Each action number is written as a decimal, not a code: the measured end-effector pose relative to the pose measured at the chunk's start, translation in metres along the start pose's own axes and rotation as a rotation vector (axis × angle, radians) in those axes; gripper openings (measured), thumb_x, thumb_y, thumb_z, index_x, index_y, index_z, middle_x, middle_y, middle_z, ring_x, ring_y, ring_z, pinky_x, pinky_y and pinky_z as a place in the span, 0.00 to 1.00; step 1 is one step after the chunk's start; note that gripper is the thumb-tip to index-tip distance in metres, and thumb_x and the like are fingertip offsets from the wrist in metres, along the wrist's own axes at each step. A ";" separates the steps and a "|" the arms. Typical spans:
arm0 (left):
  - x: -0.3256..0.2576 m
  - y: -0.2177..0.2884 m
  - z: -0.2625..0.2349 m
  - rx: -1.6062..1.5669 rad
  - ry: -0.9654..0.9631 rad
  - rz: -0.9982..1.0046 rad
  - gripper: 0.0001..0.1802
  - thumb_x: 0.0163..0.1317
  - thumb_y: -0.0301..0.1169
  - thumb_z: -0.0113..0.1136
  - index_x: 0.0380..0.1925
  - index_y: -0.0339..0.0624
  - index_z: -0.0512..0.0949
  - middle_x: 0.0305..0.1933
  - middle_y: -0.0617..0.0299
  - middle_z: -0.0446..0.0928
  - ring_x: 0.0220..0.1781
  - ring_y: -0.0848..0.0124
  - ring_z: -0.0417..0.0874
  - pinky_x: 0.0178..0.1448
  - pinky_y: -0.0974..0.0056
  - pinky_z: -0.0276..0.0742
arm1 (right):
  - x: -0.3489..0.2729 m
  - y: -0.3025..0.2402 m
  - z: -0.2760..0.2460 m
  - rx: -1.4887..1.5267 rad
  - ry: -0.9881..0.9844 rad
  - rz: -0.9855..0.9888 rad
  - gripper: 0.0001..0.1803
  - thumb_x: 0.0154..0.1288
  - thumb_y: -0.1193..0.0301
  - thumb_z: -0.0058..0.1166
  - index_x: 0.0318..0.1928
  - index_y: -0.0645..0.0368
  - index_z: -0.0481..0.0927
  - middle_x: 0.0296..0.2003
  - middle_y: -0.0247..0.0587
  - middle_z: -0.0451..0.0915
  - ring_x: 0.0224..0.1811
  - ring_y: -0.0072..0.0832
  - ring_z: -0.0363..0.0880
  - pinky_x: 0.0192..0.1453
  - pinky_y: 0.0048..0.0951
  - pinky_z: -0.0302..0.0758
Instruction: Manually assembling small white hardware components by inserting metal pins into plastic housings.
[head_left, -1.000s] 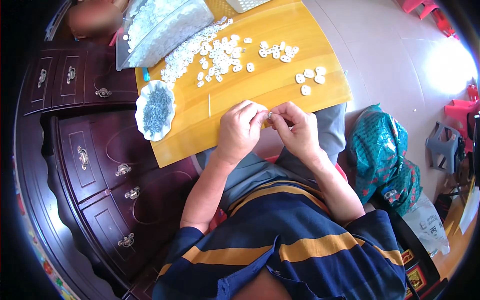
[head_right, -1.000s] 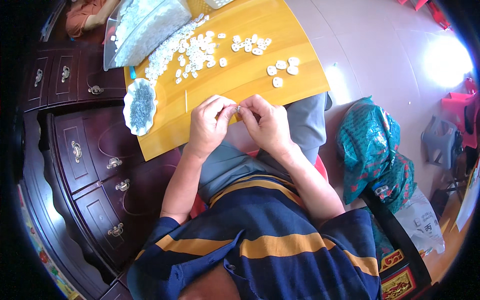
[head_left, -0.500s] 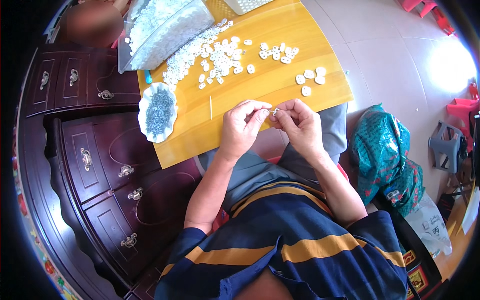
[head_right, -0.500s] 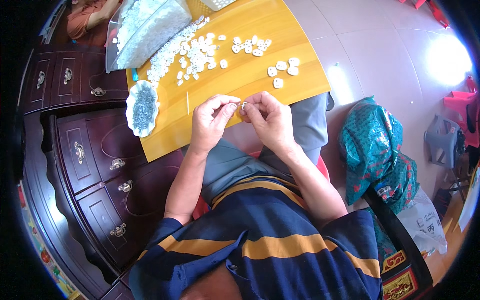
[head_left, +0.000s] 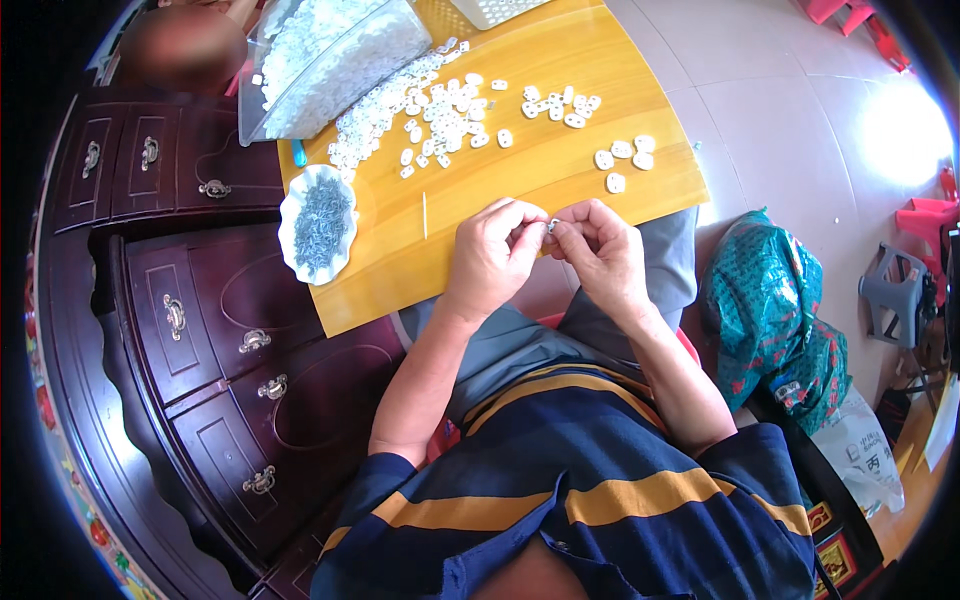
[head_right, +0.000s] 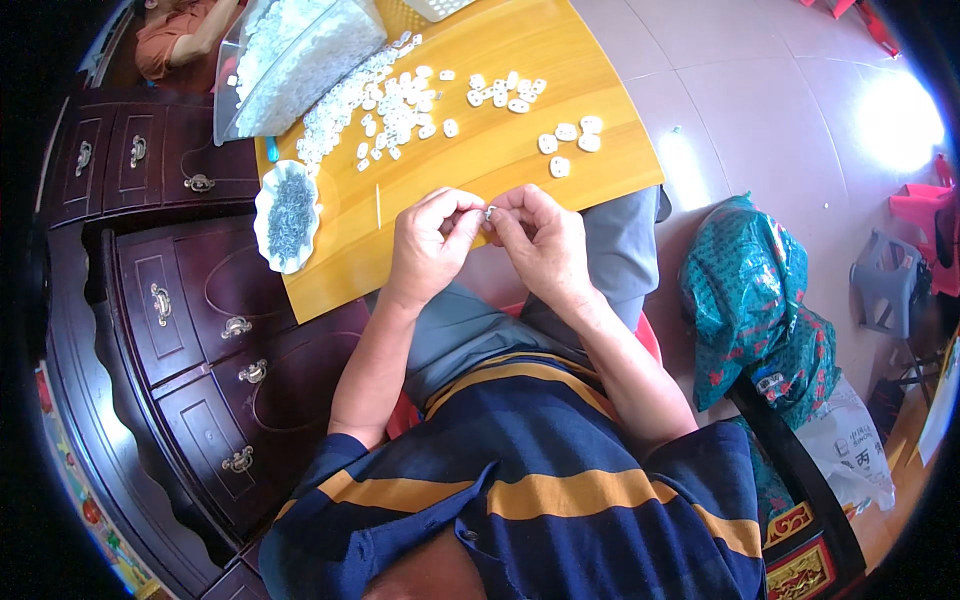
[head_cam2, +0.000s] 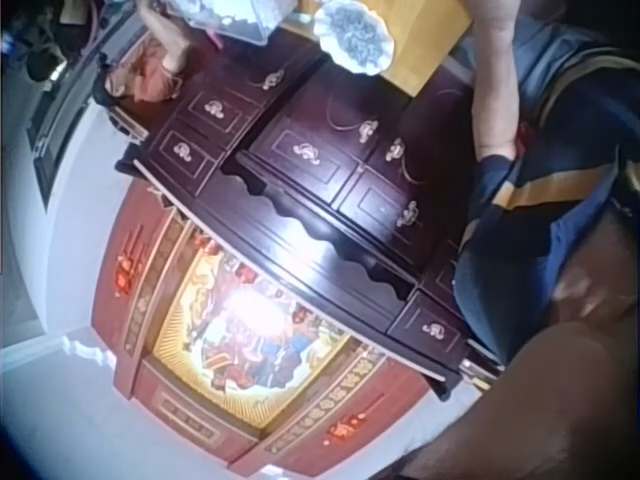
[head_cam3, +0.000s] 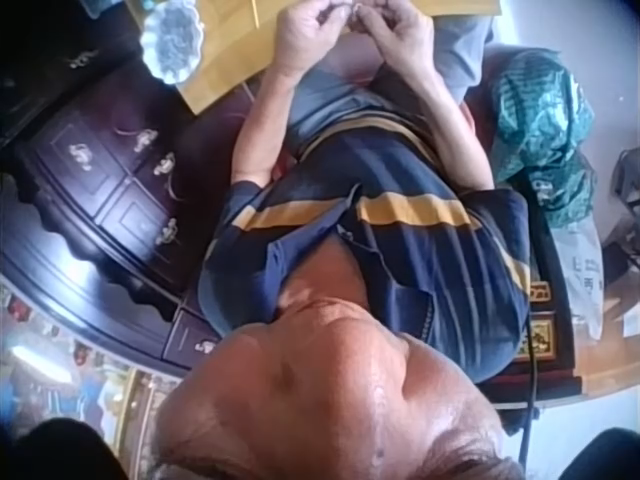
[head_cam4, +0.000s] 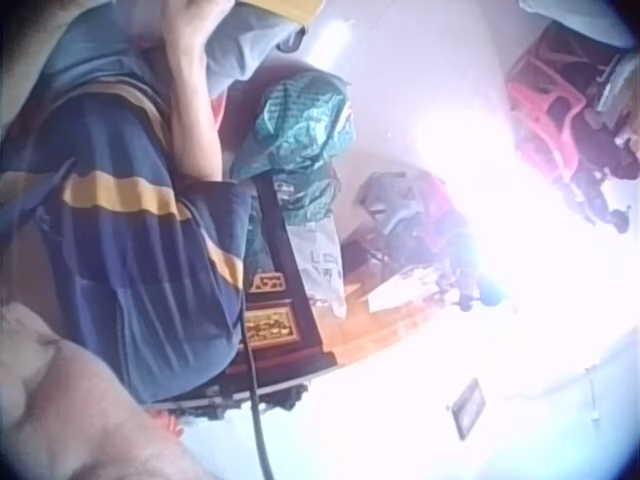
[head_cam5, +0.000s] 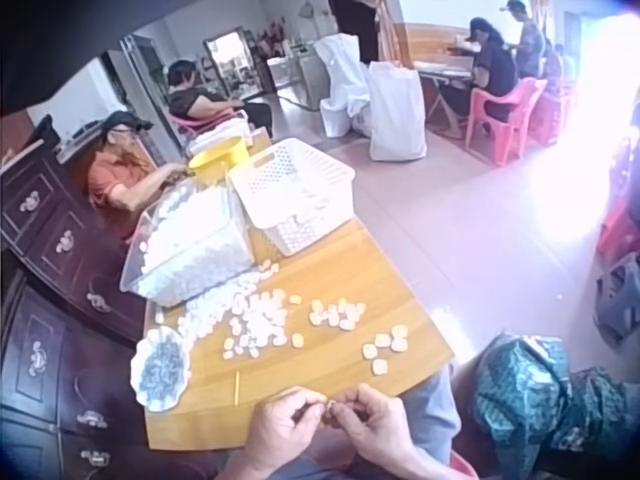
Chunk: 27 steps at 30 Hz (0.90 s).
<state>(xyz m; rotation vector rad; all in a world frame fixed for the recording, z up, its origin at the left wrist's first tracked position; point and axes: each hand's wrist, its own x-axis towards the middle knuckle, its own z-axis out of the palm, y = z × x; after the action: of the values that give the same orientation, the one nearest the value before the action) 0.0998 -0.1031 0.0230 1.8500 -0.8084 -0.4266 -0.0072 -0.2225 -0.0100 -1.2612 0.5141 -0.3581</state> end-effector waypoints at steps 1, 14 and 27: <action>0.002 -0.002 -0.002 0.136 -0.007 0.082 0.01 0.63 0.18 0.63 0.34 0.33 0.81 0.30 0.55 0.82 0.28 0.67 0.86 0.33 0.65 0.81 | -0.001 -0.001 0.000 0.001 -0.001 0.000 0.03 0.73 0.77 0.58 0.41 0.66 0.81 0.31 0.37 0.87 0.33 0.16 0.85 0.39 0.19 0.80; -0.005 -0.004 0.000 -0.102 0.057 -0.118 0.02 0.65 0.19 0.61 0.33 0.35 0.79 0.26 0.65 0.82 0.25 0.83 0.81 0.29 0.73 0.75 | 0.000 -0.004 -0.003 -0.025 -0.036 0.028 0.05 0.76 0.76 0.55 0.45 0.66 0.78 0.34 0.36 0.86 0.35 0.16 0.83 0.43 0.20 0.82; -0.013 -0.004 0.009 -0.357 0.012 -0.093 0.03 0.67 0.17 0.56 0.34 0.35 0.76 0.31 0.67 0.80 0.28 0.86 0.77 0.31 0.78 0.71 | 0.000 0.002 -0.009 0.244 -0.108 0.061 0.06 0.78 0.72 0.54 0.48 0.63 0.77 0.37 0.35 0.85 0.37 0.17 0.83 0.45 0.19 0.81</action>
<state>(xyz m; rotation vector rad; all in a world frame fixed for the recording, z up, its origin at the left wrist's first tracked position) 0.0869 -0.0990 0.0147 1.5587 -0.5954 -0.5790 -0.0122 -0.2286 -0.0139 -1.0209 0.4025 -0.2898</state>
